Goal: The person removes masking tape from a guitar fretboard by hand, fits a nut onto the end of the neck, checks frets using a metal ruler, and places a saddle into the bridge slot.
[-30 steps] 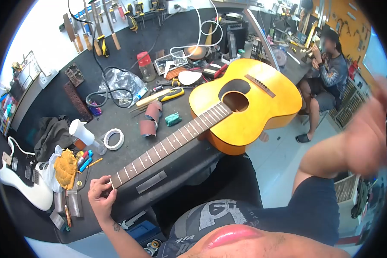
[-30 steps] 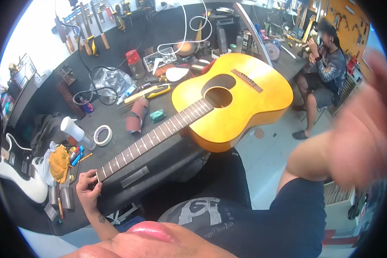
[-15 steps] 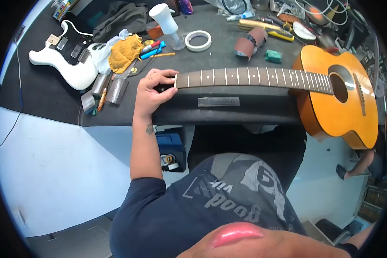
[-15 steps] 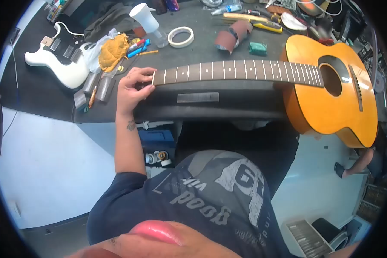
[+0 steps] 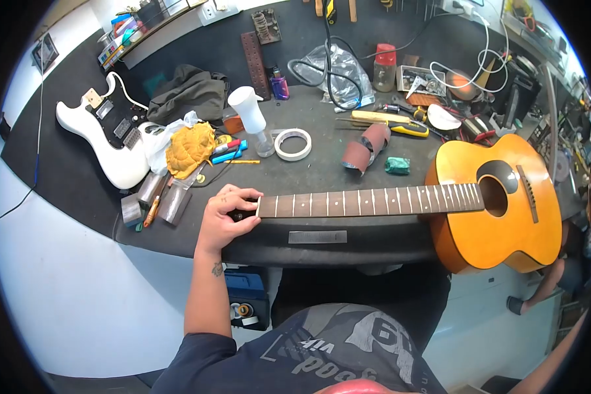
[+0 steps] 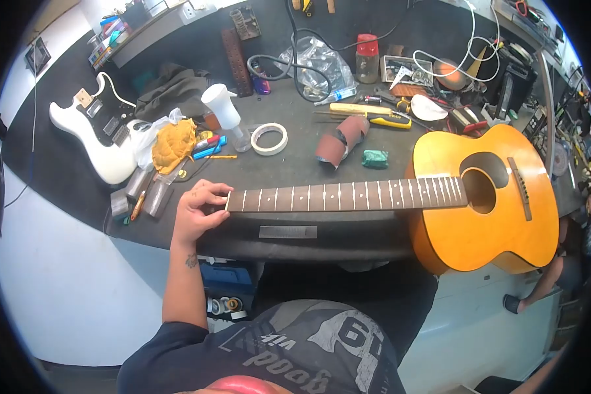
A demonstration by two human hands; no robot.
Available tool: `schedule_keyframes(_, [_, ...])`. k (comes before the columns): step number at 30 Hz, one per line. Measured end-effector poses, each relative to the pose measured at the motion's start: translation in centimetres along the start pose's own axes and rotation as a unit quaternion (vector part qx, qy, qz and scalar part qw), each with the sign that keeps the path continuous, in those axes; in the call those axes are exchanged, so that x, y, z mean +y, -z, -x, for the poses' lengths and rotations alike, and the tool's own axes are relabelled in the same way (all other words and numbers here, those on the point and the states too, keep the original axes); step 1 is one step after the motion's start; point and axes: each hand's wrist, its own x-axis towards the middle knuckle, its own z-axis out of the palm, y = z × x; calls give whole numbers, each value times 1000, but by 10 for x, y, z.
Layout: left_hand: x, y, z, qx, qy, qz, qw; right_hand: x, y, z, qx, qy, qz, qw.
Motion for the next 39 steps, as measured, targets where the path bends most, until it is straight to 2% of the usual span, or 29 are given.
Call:
schedule_keyframes(6, [-1, -2, -1, 6, 7, 15, 1000, -12, 10, 9, -13, -13, -16, 1000])
schedule_keyframes(8, [-1, -1, -3, 2, -17, 6, 1000, -14, 12, 6, 2, -7, -21, 1000])
schedule_keyframes(11, [8, -1, 2, 6, 28, 21, 999, -12, 21, -5, 17, -7, -41, 999])
schedule_keyframes(18, [2, 4, -8, -2, -4, 3, 1000, -1, 88, -76, 127, 43, -10, 991])
schedule_keyframes(20, [1, 2, -1, 0, -4, -1, 1000, 5, 118, -119, 174, 70, 13, 982])
schedule_keyframes(21, [16, -1, 0, 16, 54, 33, 998, 10, 133, -148, 194, 83, 24, 977])
schedule_keyframes(22, [7, -1, -2, 17, -9, -7, 1000, 15, 147, -179, 214, 94, 41, 971])
schedule_keyframes(24, [3, -1, -1, 24, 2, -2, 1000, 26, 167, -254, 258, 115, 77, 956])
schedule_keyframes(28, [-2, -1, 0, 29, 3, 14, 999, 56, 175, -405, 283, 114, 137, 942])
schedule_keyframes(34, [-4, 0, -1, 23, 11, 13, 1000, 96, 110, -601, 234, 86, 219, 943])
schedule_keyframes(39, [1, 2, -3, 16, 16, -8, 1000, 79, 17, -687, 115, 68, 297, 945])
